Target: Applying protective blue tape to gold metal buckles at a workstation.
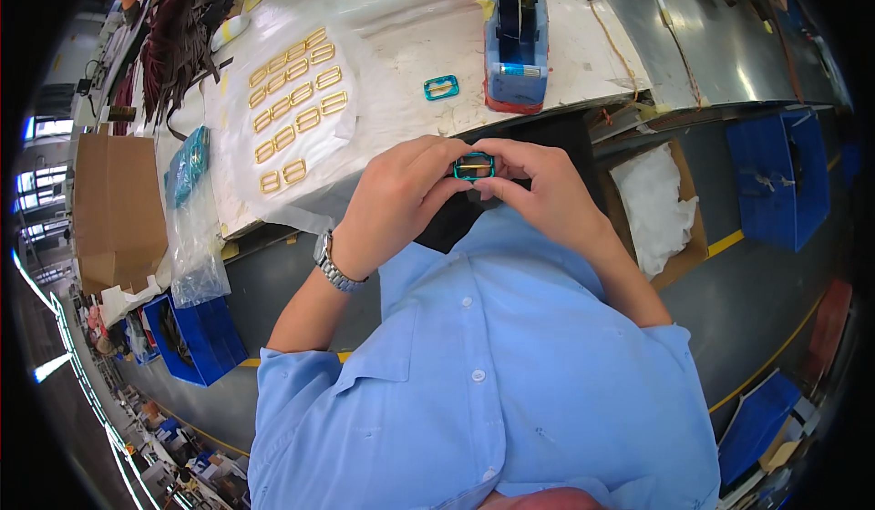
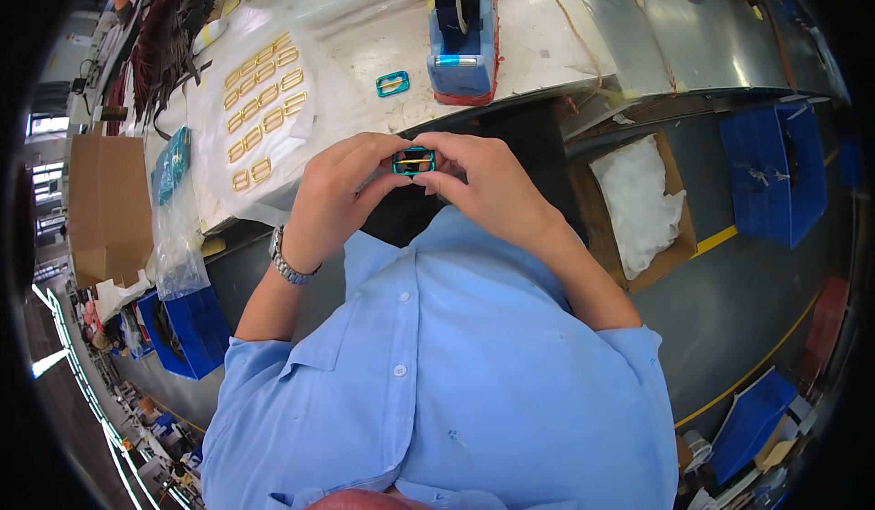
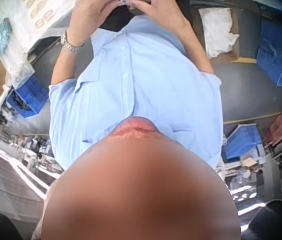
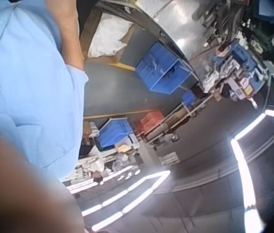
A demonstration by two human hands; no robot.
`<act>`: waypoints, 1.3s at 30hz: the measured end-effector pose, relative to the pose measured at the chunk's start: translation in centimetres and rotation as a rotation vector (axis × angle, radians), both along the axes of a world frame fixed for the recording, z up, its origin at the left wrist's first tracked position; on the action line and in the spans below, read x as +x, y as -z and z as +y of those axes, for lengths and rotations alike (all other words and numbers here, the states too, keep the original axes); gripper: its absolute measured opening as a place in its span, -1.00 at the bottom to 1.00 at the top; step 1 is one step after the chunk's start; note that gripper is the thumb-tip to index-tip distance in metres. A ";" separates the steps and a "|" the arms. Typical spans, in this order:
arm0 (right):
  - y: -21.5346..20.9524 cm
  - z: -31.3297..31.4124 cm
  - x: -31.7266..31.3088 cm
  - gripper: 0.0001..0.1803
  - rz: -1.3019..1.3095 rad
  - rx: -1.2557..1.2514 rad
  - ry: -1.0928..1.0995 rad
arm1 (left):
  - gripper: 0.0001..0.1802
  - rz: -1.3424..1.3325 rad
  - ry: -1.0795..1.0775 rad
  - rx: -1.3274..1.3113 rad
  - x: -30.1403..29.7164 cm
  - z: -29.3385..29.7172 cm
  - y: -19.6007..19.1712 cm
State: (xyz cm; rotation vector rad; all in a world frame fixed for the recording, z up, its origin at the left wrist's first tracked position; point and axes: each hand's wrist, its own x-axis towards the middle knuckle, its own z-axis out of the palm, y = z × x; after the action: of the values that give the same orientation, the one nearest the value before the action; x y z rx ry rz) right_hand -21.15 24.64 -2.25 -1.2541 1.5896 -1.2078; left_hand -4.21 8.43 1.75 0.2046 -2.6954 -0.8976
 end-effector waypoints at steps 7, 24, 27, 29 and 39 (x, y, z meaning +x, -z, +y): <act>-0.3 0.1 -0.4 -0.56 -0.356 0.033 0.211 | -0.62 0.244 -0.246 -0.120 -3.5 -6.0 2.8; -3.0 -4.2 -6.3 -0.62 0.029 0.009 0.457 | -0.67 0.267 -0.362 -0.190 -2.8 -5.3 4.0; -2.2 -4.9 -6.7 -0.63 0.000 -0.033 0.435 | -0.71 0.323 -0.373 -0.144 -2.0 -4.7 3.6; -1.6 -5.2 -7.0 -0.63 -0.073 -0.102 0.434 | -0.72 0.372 -0.323 -0.103 -2.3 -3.5 2.8; -4.0 -3.8 -3.3 -0.80 -0.198 -0.178 0.524 | -0.72 0.474 -0.208 -0.058 -5.6 -1.8 1.7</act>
State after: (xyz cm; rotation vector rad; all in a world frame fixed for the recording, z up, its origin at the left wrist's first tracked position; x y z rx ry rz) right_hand -24.44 20.87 1.79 -0.8045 1.7449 -1.7713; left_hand -9.78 6.68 0.05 0.2227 -2.2113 -0.7000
